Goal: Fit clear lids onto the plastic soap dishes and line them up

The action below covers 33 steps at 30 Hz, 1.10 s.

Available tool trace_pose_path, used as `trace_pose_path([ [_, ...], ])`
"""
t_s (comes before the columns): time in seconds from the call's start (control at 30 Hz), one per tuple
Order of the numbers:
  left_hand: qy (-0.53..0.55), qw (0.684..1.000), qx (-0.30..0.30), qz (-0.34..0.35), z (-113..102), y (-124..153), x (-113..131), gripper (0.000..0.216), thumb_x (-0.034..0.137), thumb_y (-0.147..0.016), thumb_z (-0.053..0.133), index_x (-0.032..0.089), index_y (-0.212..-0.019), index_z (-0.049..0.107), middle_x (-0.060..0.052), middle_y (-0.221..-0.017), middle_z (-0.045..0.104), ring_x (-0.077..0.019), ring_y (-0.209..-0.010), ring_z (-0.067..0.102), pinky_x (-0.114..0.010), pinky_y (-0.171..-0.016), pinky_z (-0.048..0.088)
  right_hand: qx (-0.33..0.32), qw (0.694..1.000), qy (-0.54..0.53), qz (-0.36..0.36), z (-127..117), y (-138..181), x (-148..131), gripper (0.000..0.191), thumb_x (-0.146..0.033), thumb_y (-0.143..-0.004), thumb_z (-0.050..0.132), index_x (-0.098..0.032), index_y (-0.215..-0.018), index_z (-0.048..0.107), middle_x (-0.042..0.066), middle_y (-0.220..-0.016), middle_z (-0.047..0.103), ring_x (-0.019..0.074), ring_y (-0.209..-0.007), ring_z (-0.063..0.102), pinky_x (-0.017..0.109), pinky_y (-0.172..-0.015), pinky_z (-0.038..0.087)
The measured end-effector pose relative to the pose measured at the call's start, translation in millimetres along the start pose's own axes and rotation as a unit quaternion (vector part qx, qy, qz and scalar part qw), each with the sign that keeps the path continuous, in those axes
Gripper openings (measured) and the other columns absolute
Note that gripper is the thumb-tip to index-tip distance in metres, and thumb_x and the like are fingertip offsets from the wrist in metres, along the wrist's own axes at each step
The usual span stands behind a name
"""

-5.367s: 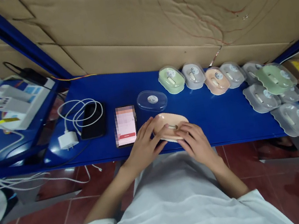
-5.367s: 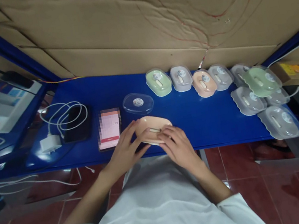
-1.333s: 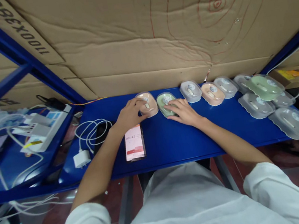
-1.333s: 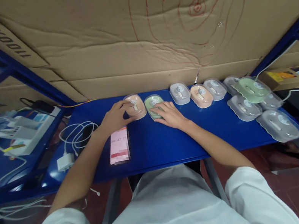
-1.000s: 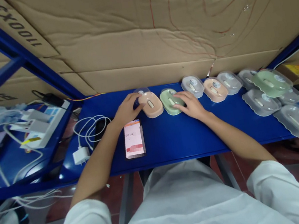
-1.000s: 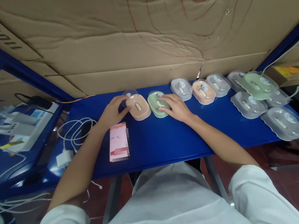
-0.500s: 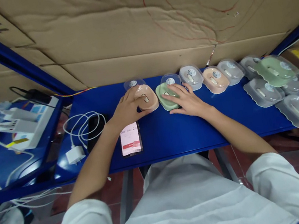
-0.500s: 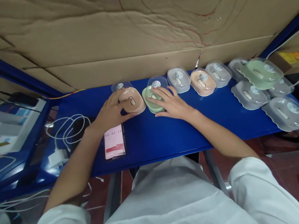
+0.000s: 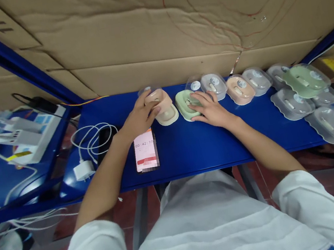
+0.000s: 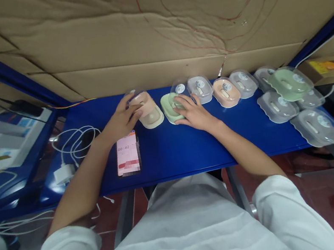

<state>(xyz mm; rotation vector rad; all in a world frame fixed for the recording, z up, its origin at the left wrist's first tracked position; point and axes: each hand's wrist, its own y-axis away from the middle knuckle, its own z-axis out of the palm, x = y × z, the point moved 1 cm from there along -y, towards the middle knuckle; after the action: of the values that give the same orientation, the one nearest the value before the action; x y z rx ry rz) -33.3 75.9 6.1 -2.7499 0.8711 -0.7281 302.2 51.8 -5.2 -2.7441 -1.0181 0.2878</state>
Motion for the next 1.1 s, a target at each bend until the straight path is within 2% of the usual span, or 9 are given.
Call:
trace_pose_path([
  [0.23, 0.027, 0.997, 0.025, 0.068, -2, -3, -6, 0.046, 0.048, -0.114, 0.039, 0.021, -0.136, 0.069, -0.017, -0.173, 0.036, -0.0331, -0.162, 0.039, -0.055, -0.132, 0.038, 0.109, 0.976, -0.187, -0.017, 12, -3, 2, 0.069, -0.074, -0.106, 0.043, -0.023, -0.143, 0.071, 0.014, -0.173, 0.043, 0.0344, -0.163, 0.038, 0.056, -0.134, 0.035],
  [0.33, 0.004, 0.998, 0.033, 0.052, 0, -3, -9, 0.036, 0.037, -0.111, 0.043, 0.023, -0.131, 0.071, -0.013, -0.174, 0.036, -0.0340, -0.162, 0.038, -0.055, -0.129, 0.042, 0.159, 0.961, -0.228, 0.015, 15, -5, 6, 0.069, -0.074, -0.108, 0.038, -0.023, -0.134, 0.076, 0.011, -0.173, 0.042, 0.0336, -0.160, 0.043, 0.053, -0.134, 0.039],
  [0.47, -0.026, 0.999, 0.032, 0.001, 0, -1, -9, 0.032, 0.028, -0.107, 0.048, 0.025, -0.127, 0.072, -0.011, -0.173, 0.038, -0.0354, -0.156, 0.046, -0.055, -0.121, 0.050, 0.198, 0.951, -0.224, 0.075, 18, -6, 13, 0.071, -0.075, -0.108, 0.033, -0.024, -0.124, 0.079, 0.011, -0.169, 0.047, 0.0341, -0.153, 0.052, 0.056, -0.133, 0.040],
  [0.63, -0.032, 0.999, 0.033, -0.013, -2, 0, -3, 0.040, 0.025, -0.104, 0.051, 0.025, -0.141, 0.065, -0.013, -0.172, 0.037, -0.0353, -0.155, 0.047, -0.053, -0.121, 0.051, 0.133, 0.972, -0.194, 0.025, 19, -6, 3, 0.066, -0.077, -0.103, 0.048, -0.028, -0.137, 0.075, 0.009, -0.174, 0.042, 0.0356, -0.162, 0.040, 0.060, -0.133, 0.039],
  [0.77, -0.074, 0.996, 0.018, -0.047, -7, 0, 7, 0.045, 0.031, -0.103, 0.058, 0.024, -0.147, 0.061, -0.016, -0.174, 0.031, -0.0380, -0.153, 0.050, -0.051, -0.114, 0.057, 0.103, 0.988, -0.113, 0.019, 2, -4, 1, 0.056, -0.064, -0.110, 0.042, -0.030, -0.146, 0.070, 0.007, -0.173, 0.046, 0.0344, -0.161, 0.042, 0.061, -0.133, 0.036],
  [0.87, -0.125, 0.988, 0.011, -0.084, -11, 1, 17, 0.046, 0.044, -0.104, 0.061, 0.023, -0.144, 0.061, -0.017, -0.173, 0.034, -0.0409, -0.150, 0.052, -0.052, -0.111, 0.057, 0.105, 0.991, -0.028, 0.078, -16, 3, 25, 0.056, -0.058, -0.112, 0.042, -0.028, -0.155, 0.061, 0.010, -0.172, 0.047, 0.0354, -0.162, 0.039, 0.064, -0.134, 0.029],
  [0.93, -0.147, 0.983, 0.021, -0.111, -13, 1, 22, 0.049, 0.052, -0.106, 0.056, 0.020, -0.144, 0.059, -0.019, -0.166, 0.044, -0.0406, -0.143, 0.058, -0.052, -0.110, 0.057, 0.085, 0.987, 0.018, 0.139, -24, 11, 49, 0.063, -0.059, -0.109, 0.049, -0.024, -0.162, 0.053, 0.015, -0.173, 0.044, 0.0401, -0.163, 0.035, 0.069, -0.132, 0.025],
  [1.0, -0.163, 0.975, 0.027, -0.148, -15, 1, 23, 0.054, 0.057, -0.108, 0.050, 0.018, -0.144, 0.057, -0.021, -0.153, 0.056, -0.0399, -0.133, 0.064, -0.050, -0.105, 0.058, 0.051, 0.983, 0.036, 0.175, -27, 18, 71, 0.068, -0.058, -0.106, 0.055, -0.023, -0.164, 0.050, 0.017, -0.172, 0.045, 0.0431, -0.161, 0.037, 0.071, -0.129, 0.026],
  [1.1, -0.188, 0.960, 0.027, -0.205, -16, 1, 19, 0.059, 0.060, -0.108, 0.044, 0.016, -0.146, 0.055, -0.022, -0.143, 0.062, -0.0412, -0.127, 0.066, -0.049, -0.100, 0.058, 0.037, 0.983, 0.021, 0.178, -27, 24, 87, 0.061, -0.055, -0.105, 0.059, -0.025, -0.158, 0.058, 0.016, -0.164, 0.055, 0.0415, -0.151, 0.049, 0.066, -0.124, 0.035],
])
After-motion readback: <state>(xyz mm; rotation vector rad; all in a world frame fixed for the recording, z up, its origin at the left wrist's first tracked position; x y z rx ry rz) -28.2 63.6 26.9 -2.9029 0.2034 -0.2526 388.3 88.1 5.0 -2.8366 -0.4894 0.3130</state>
